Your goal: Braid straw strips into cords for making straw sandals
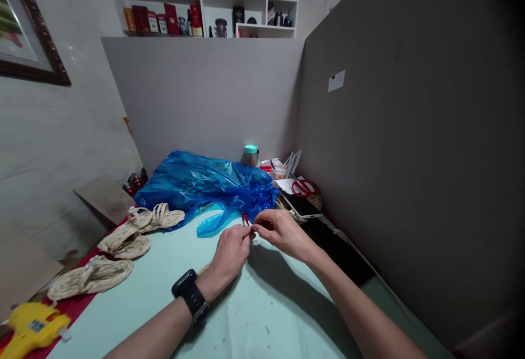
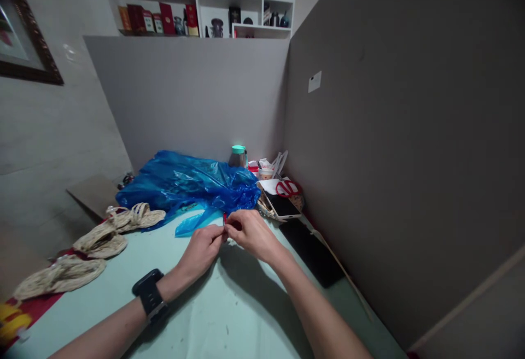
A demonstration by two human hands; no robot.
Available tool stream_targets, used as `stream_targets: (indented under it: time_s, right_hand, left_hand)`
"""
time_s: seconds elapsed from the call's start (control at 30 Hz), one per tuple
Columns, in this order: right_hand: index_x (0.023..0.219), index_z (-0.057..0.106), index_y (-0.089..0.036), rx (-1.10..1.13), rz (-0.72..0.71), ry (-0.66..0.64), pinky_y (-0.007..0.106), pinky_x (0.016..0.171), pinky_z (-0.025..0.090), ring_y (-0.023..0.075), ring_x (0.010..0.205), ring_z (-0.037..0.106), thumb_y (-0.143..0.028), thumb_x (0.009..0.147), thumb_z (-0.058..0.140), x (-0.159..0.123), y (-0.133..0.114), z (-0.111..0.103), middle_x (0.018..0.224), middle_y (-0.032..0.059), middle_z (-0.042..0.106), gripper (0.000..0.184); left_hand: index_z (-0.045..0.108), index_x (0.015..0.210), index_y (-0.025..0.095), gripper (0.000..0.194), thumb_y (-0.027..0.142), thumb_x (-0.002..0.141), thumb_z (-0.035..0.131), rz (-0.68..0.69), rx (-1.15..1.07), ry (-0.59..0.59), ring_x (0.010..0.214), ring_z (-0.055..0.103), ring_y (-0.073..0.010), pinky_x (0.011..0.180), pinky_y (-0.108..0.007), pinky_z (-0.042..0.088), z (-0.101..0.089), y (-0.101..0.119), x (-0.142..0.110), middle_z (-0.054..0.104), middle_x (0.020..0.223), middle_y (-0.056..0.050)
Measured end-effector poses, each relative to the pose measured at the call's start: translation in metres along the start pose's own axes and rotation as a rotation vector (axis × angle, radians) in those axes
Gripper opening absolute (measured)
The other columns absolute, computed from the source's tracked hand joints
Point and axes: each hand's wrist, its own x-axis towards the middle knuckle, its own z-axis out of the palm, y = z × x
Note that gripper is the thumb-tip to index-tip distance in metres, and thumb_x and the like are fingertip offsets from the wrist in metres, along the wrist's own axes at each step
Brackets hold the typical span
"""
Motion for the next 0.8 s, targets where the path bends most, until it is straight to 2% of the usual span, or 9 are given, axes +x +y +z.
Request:
stream_targets:
  time_s: [0.2, 0.37, 0.53, 0.67, 0.8]
  right_hand:
    - [0.082, 0.067, -0.014, 0.009, -0.031, 0.003, 0.02, 0.059, 0.037, 0.0115, 0.063, 0.054, -0.019, 0.088, 0.057, 0.0, -0.005, 0.001, 0.072, 0.0008, 0.065, 0.013]
    - [0.084, 0.067, -0.017, 0.009, -0.114, -0.064, 0.021, 0.063, 0.039, 0.0119, 0.069, 0.058, -0.013, 0.087, 0.056, -0.006, -0.012, -0.006, 0.079, 0.0005, 0.067, 0.012]
    - [0.09, 0.065, -0.019, 0.02, -0.068, -0.097, 0.022, 0.062, 0.04, 0.0122, 0.064, 0.059, -0.015, 0.089, 0.053, -0.008, -0.011, -0.008, 0.074, -0.0007, 0.067, 0.013]
    - [0.081, 0.067, -0.019, 0.032, -0.062, -0.012, 0.022, 0.068, 0.042, 0.0134, 0.071, 0.06, -0.015, 0.085, 0.059, -0.002, -0.003, 0.003, 0.077, 0.0, 0.068, 0.011]
    - [0.079, 0.066, -0.017, 0.04, -0.004, 0.079, 0.022, 0.067, 0.043, 0.0142, 0.073, 0.061, -0.02, 0.087, 0.058, 0.004, 0.009, 0.018, 0.078, 0.0023, 0.069, 0.011]
  left_hand:
    - [0.065, 0.067, 0.019, 0.023, 0.014, 0.078, 0.046, -0.024, -0.108, -0.005, 0.071, 0.057, -0.0203, 0.068, -0.027, 0.037, -0.003, 0.008, -0.009, 0.066, 0.071, -0.004]
    - [0.061, 0.062, 0.019, 0.022, 0.02, 0.079, 0.048, -0.086, -0.183, -0.005, 0.066, 0.056, -0.0197, 0.062, -0.026, 0.037, -0.01, 0.015, -0.017, 0.064, 0.065, -0.002]
    - [0.064, 0.06, 0.019, 0.023, 0.022, 0.078, 0.05, -0.125, -0.221, -0.021, 0.065, 0.055, -0.02, 0.063, -0.028, 0.035, -0.009, 0.016, -0.019, 0.064, 0.063, -0.003]
    - [0.064, 0.053, 0.018, 0.022, 0.022, 0.074, 0.056, -0.161, -0.297, -0.083, 0.061, 0.051, -0.0182, 0.061, -0.027, 0.033, -0.008, 0.01, -0.016, 0.062, 0.056, -0.001]
    - [0.062, 0.051, 0.015, 0.022, 0.026, 0.07, 0.063, -0.215, -0.447, -0.141, 0.052, 0.043, -0.0123, 0.053, -0.024, 0.029, -0.013, 0.003, -0.011, 0.055, 0.051, 0.0]
